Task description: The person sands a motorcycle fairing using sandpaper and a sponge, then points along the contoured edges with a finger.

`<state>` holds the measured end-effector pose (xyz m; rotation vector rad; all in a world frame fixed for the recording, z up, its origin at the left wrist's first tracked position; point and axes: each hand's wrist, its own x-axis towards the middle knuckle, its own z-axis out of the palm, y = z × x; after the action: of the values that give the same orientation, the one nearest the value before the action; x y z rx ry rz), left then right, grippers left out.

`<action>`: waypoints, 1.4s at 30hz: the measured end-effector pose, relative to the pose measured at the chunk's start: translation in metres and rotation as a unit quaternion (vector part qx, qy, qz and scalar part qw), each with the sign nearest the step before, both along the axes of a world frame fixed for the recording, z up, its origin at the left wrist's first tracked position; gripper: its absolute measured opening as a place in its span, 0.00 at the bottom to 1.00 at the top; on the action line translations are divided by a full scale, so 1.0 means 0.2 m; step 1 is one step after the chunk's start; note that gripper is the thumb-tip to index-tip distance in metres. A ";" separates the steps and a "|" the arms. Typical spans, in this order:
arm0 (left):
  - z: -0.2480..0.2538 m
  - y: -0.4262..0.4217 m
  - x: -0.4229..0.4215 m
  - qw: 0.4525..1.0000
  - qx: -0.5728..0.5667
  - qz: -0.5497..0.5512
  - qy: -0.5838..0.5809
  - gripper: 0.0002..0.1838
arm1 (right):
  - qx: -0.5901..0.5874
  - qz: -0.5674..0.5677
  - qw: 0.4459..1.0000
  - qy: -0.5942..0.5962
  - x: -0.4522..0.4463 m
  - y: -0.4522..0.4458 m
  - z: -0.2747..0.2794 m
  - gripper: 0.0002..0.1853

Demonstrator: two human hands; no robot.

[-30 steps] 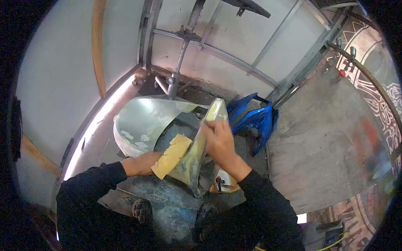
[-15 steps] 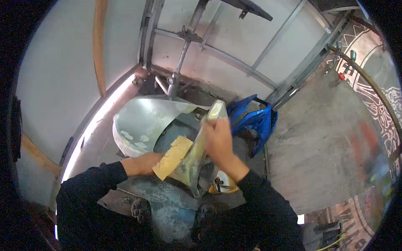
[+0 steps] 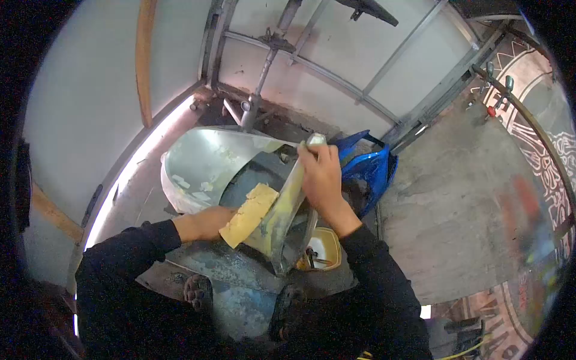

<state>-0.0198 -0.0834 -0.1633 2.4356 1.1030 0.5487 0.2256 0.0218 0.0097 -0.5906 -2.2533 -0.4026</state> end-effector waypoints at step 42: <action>0.14 -0.16 0.06 0.988 0.133 0.034 0.067 0.51 | 0.020 0.045 0.993 -0.106 0.10 -0.13 -0.17 0.21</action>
<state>-0.0071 -0.1144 -0.1358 2.7064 1.2420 0.5946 0.2449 -0.0050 -0.0245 -0.4404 -2.4575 -0.4837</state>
